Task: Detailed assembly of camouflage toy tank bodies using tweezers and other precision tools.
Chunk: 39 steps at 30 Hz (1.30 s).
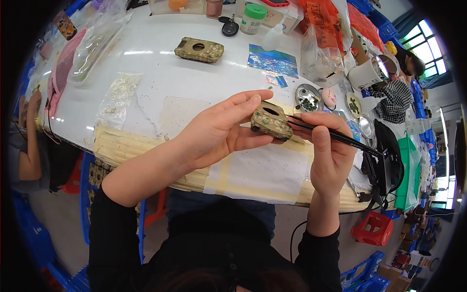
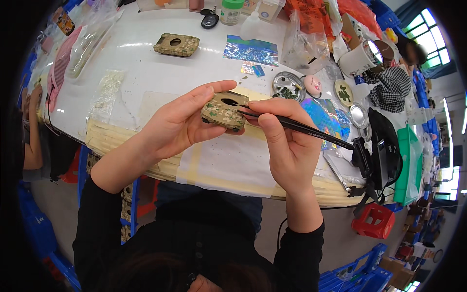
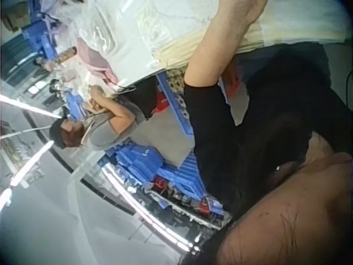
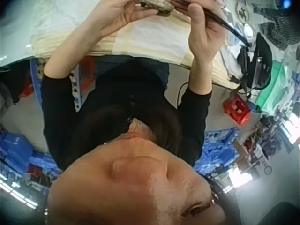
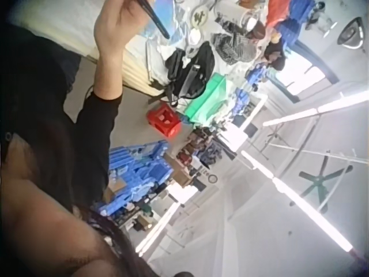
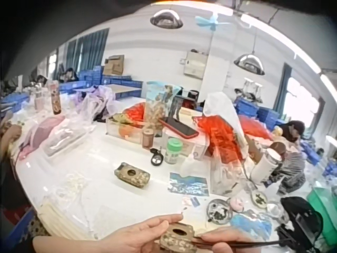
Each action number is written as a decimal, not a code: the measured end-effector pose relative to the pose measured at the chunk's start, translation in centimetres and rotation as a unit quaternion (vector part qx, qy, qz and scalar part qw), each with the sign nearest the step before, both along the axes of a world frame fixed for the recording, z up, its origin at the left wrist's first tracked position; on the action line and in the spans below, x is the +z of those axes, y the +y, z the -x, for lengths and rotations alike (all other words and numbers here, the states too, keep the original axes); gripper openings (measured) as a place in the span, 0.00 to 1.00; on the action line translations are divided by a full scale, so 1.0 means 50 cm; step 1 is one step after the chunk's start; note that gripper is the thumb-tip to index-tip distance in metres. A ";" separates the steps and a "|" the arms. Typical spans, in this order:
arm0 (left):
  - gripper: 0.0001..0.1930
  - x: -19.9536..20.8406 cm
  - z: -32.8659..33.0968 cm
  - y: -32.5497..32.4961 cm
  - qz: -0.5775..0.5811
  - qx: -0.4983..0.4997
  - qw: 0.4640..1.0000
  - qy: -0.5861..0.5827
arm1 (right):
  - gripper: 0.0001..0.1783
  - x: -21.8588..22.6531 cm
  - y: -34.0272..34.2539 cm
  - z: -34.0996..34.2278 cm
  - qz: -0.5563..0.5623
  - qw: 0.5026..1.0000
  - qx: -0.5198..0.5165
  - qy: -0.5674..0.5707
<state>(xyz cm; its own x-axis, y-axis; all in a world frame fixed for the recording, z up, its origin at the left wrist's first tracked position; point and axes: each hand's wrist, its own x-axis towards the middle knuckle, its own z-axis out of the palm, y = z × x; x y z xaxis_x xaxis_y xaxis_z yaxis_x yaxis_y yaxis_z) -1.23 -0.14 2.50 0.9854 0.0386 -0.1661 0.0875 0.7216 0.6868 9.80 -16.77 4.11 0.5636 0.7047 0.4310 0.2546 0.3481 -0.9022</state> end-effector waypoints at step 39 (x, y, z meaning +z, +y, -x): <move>0.23 -0.001 0.002 -0.005 -0.028 0.009 1.000 0.006 | 0.08 0.011 -0.004 -0.012 0.052 0.995 -0.010 -0.084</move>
